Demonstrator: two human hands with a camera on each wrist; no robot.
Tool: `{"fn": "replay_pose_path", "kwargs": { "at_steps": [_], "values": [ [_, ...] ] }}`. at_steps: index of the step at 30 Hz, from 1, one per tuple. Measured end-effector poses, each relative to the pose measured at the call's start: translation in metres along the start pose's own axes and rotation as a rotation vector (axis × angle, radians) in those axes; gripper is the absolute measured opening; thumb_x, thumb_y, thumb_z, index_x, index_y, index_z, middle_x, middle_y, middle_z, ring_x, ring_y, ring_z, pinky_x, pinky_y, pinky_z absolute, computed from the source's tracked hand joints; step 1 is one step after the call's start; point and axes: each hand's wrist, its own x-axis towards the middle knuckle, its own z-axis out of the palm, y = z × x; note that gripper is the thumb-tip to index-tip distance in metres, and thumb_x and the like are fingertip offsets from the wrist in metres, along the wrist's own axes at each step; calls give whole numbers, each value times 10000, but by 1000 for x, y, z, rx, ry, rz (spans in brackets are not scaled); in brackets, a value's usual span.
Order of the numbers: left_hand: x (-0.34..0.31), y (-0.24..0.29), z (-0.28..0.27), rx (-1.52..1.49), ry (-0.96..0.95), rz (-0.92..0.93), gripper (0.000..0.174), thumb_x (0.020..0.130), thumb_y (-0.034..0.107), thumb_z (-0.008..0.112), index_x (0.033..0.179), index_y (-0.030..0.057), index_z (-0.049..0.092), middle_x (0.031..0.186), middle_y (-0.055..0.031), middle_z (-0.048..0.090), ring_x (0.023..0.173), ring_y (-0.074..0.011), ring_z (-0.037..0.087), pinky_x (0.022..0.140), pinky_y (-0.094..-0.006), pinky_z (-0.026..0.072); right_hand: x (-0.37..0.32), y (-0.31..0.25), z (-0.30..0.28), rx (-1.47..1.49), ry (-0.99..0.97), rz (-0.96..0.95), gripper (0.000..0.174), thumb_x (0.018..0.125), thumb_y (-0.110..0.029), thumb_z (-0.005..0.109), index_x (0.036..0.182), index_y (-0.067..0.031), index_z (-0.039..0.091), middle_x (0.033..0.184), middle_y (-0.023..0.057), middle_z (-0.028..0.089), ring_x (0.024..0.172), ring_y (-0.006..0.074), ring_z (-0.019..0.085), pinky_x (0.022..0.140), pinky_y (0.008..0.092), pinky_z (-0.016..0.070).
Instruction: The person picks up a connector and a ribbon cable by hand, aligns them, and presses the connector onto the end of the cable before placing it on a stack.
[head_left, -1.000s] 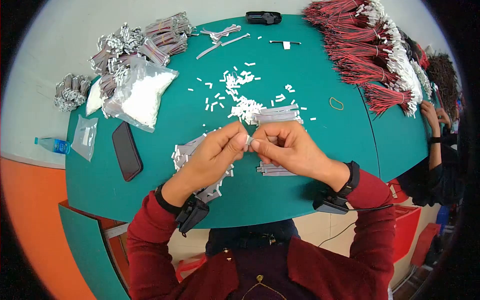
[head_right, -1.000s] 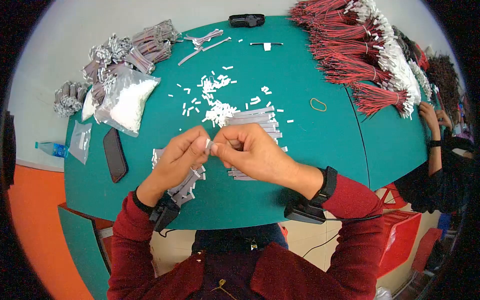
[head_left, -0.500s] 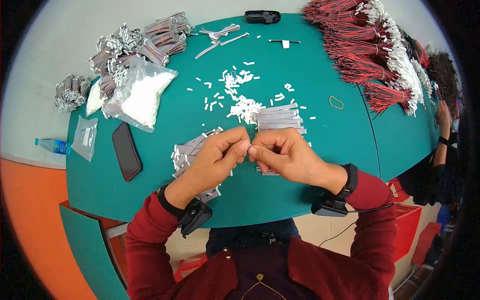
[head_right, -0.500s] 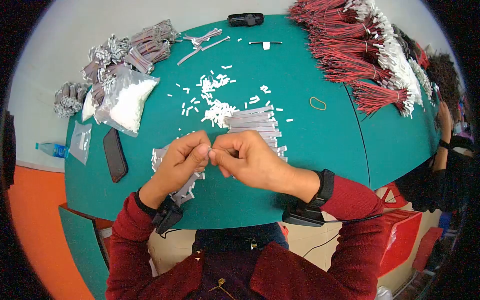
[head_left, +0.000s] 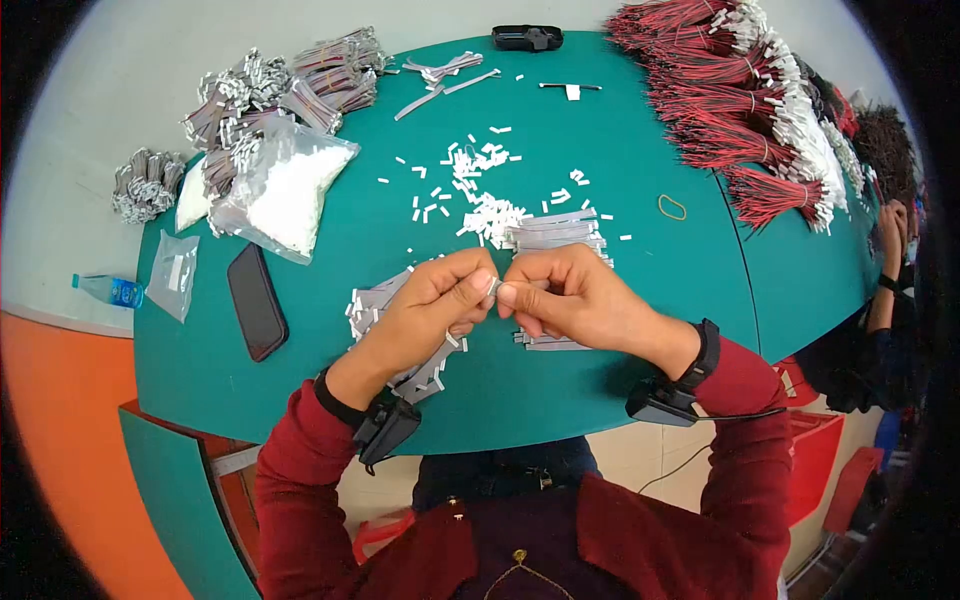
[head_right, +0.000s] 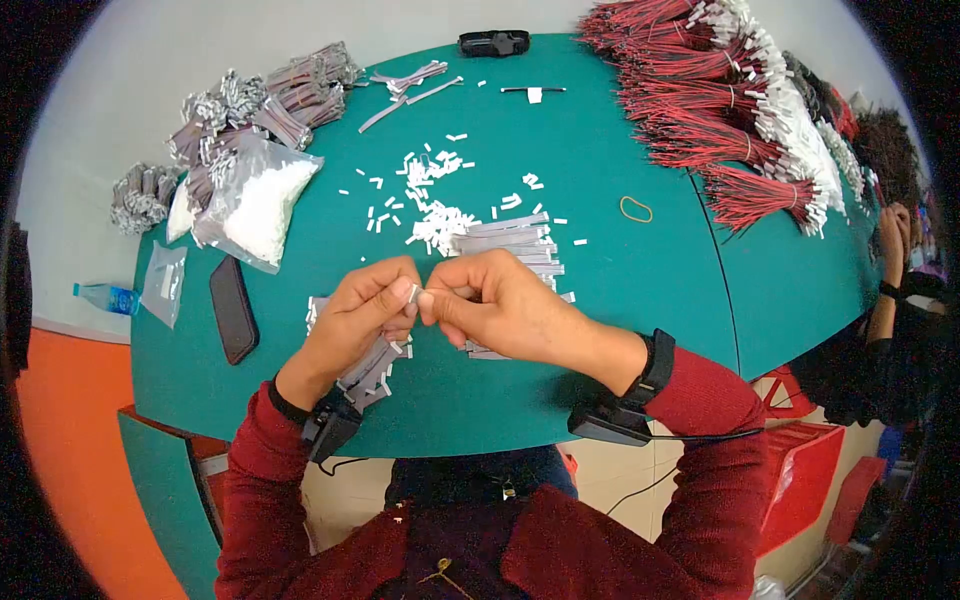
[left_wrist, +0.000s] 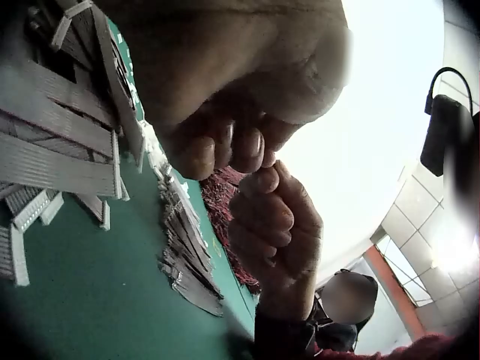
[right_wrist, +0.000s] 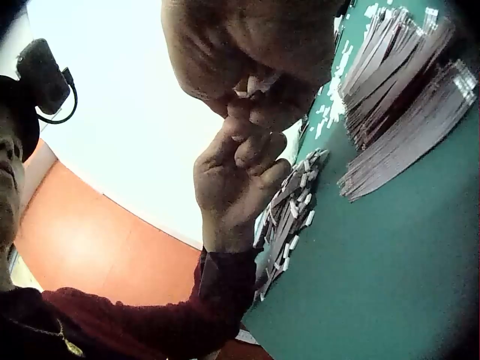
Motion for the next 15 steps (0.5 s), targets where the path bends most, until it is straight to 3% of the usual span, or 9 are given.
{"fn": "replay_pose_path", "kwargs": {
  "at_steps": [8, 10, 15],
  "values": [
    [0, -1, 5, 69, 27, 11, 282, 964, 269, 415, 771, 69, 465, 616, 59, 351, 555, -33, 308, 486, -204, 259, -1, 0, 1, -2, 39, -8, 250, 918, -204, 516, 742, -33, 566, 555, -22, 510, 474, 24, 410, 420, 200, 308],
    [1, -6, 5, 228, 56, 63, 282, 965, 260, 413, 770, 64, 469, 626, 55, 376, 563, -32, 324, 494, -204, 274, 1, 4, 3, -35, 84, -60, 246, 913, -196, 520, 739, -28, 562, 554, -20, 509, 486, 26, 418, 433, 204, 323],
    [2, 2, 7, 266, 85, 84, 247, 951, 234, 453, 788, 52, 493, 662, 47, 439, 586, -28, 347, 512, -199, 290, 2, -4, -10, -142, -14, -34, 248, 906, -190, 526, 731, -19, 563, 557, -16, 510, 512, 37, 432, 471, 224, 352]
  ]
}}
